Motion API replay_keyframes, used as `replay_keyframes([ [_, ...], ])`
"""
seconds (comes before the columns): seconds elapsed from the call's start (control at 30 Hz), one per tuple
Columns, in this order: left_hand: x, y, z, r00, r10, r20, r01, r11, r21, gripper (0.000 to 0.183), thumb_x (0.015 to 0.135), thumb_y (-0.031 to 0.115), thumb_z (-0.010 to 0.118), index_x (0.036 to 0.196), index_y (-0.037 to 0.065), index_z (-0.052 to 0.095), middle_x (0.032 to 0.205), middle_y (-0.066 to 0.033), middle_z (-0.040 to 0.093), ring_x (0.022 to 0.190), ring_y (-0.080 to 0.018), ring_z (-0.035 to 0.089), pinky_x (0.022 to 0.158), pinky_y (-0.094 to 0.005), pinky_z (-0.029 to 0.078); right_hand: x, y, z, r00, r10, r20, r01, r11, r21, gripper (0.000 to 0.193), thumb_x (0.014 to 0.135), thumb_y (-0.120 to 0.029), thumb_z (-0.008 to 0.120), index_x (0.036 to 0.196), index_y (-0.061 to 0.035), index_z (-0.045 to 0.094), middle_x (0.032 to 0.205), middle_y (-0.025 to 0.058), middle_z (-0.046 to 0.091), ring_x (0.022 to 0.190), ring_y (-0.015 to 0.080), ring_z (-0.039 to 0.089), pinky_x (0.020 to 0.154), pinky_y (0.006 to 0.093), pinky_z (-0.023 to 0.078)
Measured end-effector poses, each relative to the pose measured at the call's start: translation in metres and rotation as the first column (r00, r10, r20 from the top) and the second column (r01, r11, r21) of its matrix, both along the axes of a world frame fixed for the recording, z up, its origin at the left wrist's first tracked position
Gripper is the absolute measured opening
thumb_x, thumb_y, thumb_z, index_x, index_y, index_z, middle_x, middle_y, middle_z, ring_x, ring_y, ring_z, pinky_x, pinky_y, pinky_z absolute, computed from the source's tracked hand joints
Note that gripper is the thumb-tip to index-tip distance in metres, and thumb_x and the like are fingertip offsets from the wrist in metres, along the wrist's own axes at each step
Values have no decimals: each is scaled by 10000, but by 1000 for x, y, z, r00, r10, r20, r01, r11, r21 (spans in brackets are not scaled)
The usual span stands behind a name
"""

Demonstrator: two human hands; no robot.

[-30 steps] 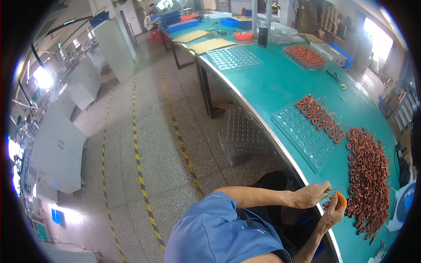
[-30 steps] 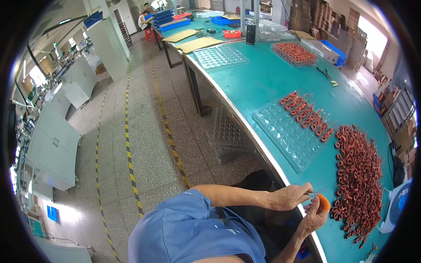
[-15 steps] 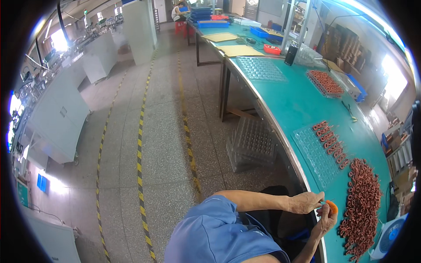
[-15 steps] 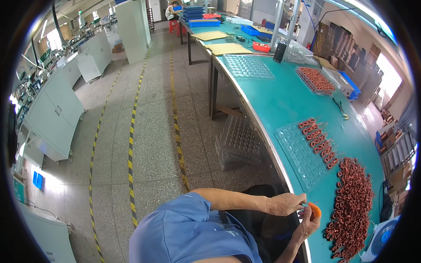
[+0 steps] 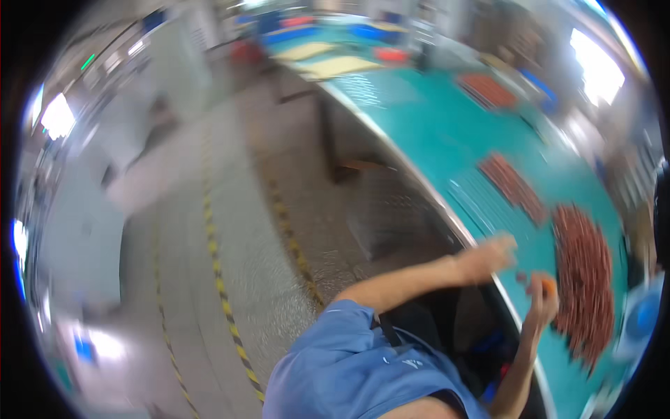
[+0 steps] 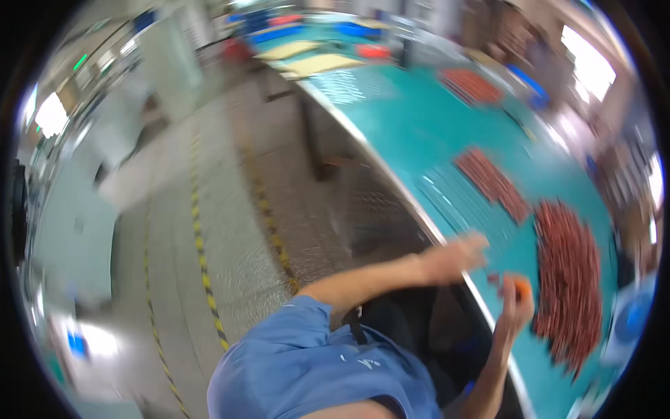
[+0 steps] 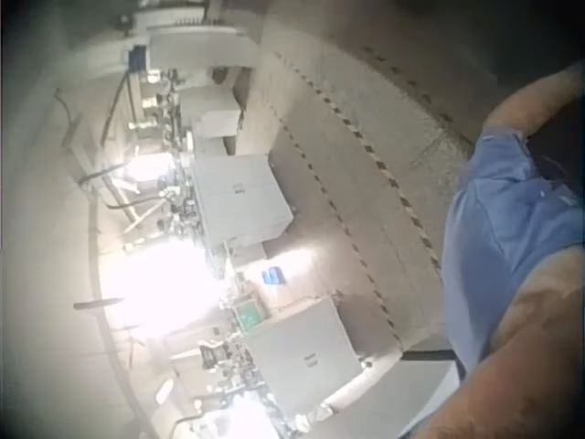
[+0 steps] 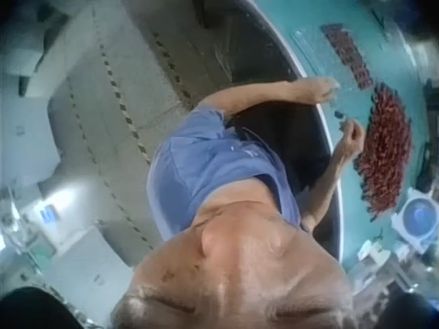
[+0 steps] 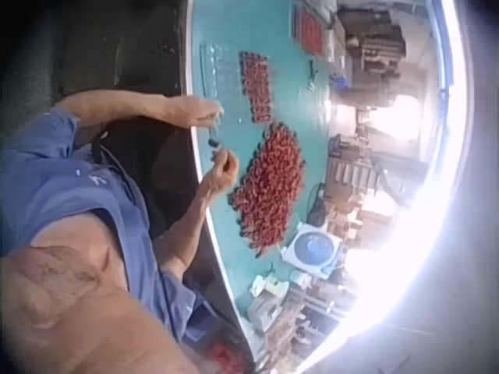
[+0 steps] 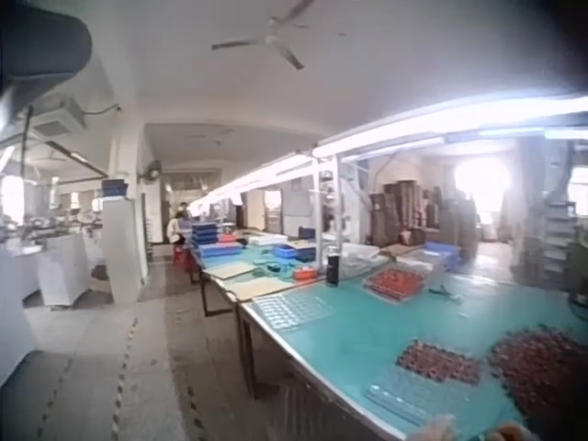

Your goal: Thread thin wires through small red plastic components and organize them into a clear plastic tray.

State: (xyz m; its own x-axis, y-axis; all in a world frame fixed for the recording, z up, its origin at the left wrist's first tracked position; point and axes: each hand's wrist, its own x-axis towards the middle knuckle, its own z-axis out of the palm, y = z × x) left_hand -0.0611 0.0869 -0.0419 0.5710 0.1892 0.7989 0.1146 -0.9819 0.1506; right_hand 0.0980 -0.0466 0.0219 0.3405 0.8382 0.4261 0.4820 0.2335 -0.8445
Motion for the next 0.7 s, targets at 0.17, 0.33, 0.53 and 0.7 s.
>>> replay_keyframes([
  [0.17,-16,55,10,977,212,-31,-213,944,-254,298,849,166,647,1072,-6,548,1059,-195,552,984,-382,545,855,-450,441,30,62,31,991,-83,109,88,996,-34,221,907,-218,632,959,-8,675,734,28,652,660,72,539,604,225,428],
  [0.33,29,61,-4,973,226,-47,-231,944,-234,323,866,229,655,1081,8,558,1094,-155,546,1013,-330,547,862,-433,433,96,118,31,974,-144,174,158,985,-71,256,877,-230,644,981,0,683,714,59,665,648,100,608,602,249,476],
  [0.53,0,64,3,971,238,-34,-236,920,-313,261,858,184,646,1024,2,561,1030,-160,557,953,-337,558,821,-436,444,67,214,12,959,-42,282,81,988,-129,242,865,-215,632,950,4,692,734,147,683,656,185,667,615,311,511],
  [0.7,11,58,-1,975,188,120,-128,912,-389,214,855,161,634,970,-7,571,930,-206,588,888,-407,573,789,-460,464,91,241,-34,869,13,494,-17,1000,4,204,844,-198,622,827,4,645,700,163,632,629,228,606,609,369,470],
])
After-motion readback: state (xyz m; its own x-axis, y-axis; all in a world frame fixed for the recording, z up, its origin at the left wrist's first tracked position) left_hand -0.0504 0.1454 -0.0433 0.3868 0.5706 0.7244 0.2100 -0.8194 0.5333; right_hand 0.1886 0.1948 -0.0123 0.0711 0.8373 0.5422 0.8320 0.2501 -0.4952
